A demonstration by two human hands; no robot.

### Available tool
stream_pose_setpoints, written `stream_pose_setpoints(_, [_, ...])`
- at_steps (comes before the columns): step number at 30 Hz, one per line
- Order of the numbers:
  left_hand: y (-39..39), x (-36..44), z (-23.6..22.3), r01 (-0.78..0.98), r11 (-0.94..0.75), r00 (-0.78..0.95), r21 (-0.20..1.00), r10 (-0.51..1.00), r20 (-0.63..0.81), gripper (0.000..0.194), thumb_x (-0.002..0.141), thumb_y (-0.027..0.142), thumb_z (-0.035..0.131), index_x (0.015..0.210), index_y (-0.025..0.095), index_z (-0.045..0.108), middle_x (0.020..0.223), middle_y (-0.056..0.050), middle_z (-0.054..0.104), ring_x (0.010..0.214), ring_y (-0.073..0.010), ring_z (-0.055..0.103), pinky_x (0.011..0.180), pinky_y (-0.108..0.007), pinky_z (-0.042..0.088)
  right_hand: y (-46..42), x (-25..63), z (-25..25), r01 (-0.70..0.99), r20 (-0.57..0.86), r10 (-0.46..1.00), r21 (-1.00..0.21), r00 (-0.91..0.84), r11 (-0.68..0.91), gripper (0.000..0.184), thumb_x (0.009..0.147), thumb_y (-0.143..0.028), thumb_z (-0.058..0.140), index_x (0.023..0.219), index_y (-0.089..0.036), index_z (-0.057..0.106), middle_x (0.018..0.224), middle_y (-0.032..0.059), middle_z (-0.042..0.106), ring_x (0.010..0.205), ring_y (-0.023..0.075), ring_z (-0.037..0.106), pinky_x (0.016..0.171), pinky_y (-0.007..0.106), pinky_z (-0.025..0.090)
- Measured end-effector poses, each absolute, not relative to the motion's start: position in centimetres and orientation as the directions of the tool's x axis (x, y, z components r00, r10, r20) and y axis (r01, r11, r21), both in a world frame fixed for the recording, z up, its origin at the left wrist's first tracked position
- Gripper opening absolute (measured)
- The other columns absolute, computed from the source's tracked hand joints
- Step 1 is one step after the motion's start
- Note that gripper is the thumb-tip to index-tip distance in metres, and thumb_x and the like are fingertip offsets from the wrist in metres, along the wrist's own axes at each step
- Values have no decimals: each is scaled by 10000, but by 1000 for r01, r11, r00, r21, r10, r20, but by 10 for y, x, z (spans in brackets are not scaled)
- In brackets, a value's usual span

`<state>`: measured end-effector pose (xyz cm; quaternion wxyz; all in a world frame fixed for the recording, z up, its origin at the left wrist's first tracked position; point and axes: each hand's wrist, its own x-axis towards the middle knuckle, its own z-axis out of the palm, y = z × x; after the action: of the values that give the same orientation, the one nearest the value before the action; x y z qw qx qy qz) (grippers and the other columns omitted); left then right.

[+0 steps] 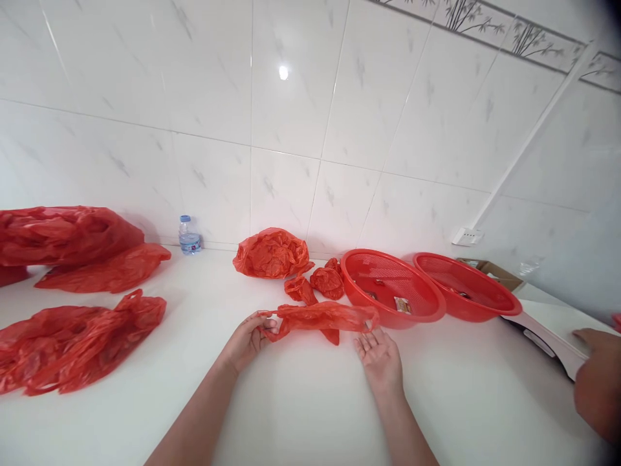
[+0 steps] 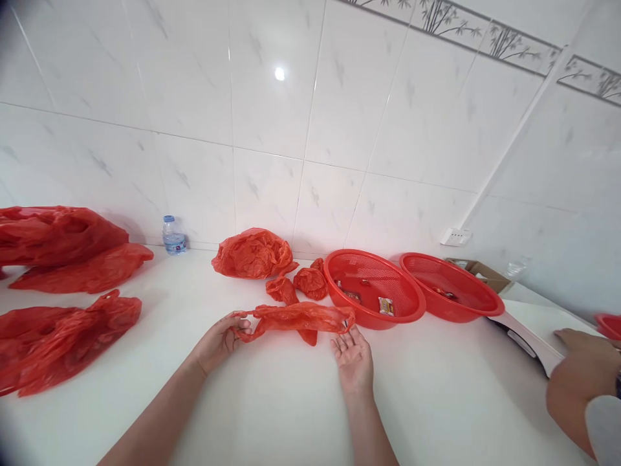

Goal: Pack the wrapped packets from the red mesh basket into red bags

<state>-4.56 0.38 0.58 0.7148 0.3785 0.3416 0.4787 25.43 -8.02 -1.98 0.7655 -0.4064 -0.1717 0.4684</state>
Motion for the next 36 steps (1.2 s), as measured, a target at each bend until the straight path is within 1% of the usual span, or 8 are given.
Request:
stream_pose_setpoints(4, [-1, -46, 8, -532, 326, 435, 782, 897, -79, 157, 815, 285, 620, 890, 147, 617, 738, -31, 633, 731, -149, 622, 716, -281, 510, -86, 240, -24, 204, 241, 583, -970, 776, 129, 379, 806, -449, 531, 1107, -220, 524, 1094, 75, 572, 908, 202, 567, 786, 359, 470])
stream_pose_setpoints(6, [-3, -45, 10, -526, 317, 460, 789, 887, -50, 216, 853, 324, 583, 960, 140, 624, 742, -41, 641, 714, -143, 617, 711, -278, 503, -89, 224, -24, 550, 523, 574, -822, 630, 145, 274, 843, -387, 504, 1031, -193, 549, 989, 78, 580, 894, 205, 547, 792, 358, 457])
stream_pose_setpoints(9, [-7, -41, 13, -503, 314, 500, 805, 866, -24, 277, 873, 365, 557, 1032, 144, 616, 751, -46, 645, 658, -129, 607, 646, -252, 480, -89, 193, -19, 796, 746, 632, -506, 210, 333, 186, 876, -272, 462, 999, -189, 573, 1003, 86, 580, 961, 209, 541, 854, 366, 445])
stream_pose_setpoints(14, [-12, -36, 10, -473, 301, 602, 828, 797, 54, 387, 881, 421, 534, 1176, 175, 578, 632, -4, 593, 487, -99, 521, 492, -225, 391, -66, 160, -6, 893, 726, 685, -266, -62, 362, 259, 912, -178, 371, 1006, -183, 612, 1037, 94, 624, 986, 206, 571, 887, 363, 435])
stream_pose_setpoints(19, [-9, -47, 8, -629, 279, 576, 726, 794, 194, 361, 916, 421, 478, 1221, 255, 574, 477, 74, 432, 361, -41, 305, 427, -189, 287, -42, 160, -2, 930, 342, 903, -341, 260, -139, 309, 903, -161, 361, 955, -164, 666, 753, 95, 684, 682, 213, 641, 610, 304, 452])
stream_pose_setpoints(24, [-2, -68, 17, -793, 206, 410, 573, 876, 253, 365, 893, 385, 532, 1252, 316, 548, 494, 95, 381, 363, -28, 222, 426, -171, 247, -41, 174, -1, 873, 258, 857, -340, 445, -351, 298, 892, -330, 465, 911, -128, 684, 837, 154, 698, 783, 267, 660, 644, 321, 457])
stream_pose_setpoints(31, [3, -72, 26, -746, 24, 248, 666, 938, 244, 389, 797, 471, 594, 1025, 168, 681, 544, 51, 437, 429, -54, 344, 455, -195, 316, -43, 173, -3, 843, 227, 862, -424, 453, -331, 336, 868, -408, 510, 1016, -141, 647, 879, 123, 700, 823, 246, 656, 672, 292, 450])
stream_pose_setpoints(36, [-9, -72, 47, -652, -183, 16, 736, 967, 254, 324, 839, 408, 543, 1061, 199, 651, 589, 49, 444, 484, -72, 377, 475, -197, 321, -42, 165, -11, 833, 282, 882, -519, 378, -191, 277, 836, -393, 553, 1010, -190, 624, 846, 101, 693, 742, 222, 648, 605, 284, 421])
